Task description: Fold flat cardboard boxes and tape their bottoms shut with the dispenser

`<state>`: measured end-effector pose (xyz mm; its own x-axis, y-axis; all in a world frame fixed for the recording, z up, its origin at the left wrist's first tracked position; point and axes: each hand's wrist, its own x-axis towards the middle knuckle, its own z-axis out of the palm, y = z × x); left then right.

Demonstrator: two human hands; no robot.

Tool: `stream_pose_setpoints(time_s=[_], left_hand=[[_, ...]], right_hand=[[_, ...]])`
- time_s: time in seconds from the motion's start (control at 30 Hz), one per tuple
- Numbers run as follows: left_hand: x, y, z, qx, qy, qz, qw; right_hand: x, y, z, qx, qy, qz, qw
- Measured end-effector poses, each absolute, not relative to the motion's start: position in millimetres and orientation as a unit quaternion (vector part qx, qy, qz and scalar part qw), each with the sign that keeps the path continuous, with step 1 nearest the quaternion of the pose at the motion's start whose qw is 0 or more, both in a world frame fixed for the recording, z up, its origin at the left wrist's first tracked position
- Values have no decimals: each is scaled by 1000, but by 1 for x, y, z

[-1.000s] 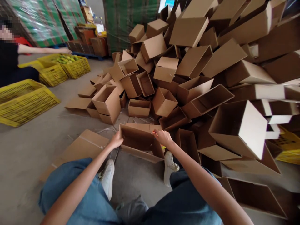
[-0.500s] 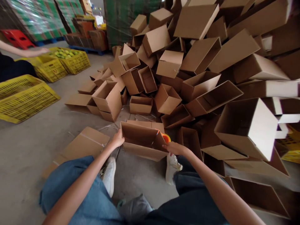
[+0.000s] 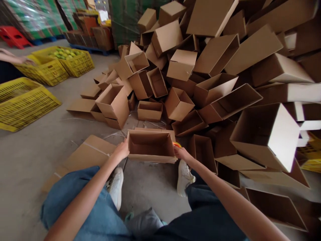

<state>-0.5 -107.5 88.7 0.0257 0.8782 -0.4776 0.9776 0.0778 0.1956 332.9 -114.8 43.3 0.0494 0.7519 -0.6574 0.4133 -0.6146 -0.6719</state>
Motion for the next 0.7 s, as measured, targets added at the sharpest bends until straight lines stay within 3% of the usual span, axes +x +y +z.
stream_pose_setpoints(time_s=[0.23,0.7], left_hand=[[4,-109,83,672,696,-101,231],[4,-103,59,685,678,-34,263]], right_hand=[[359,-127,26,-606,-306,715,168],[349,-124,19,-577,-226,772,139]])
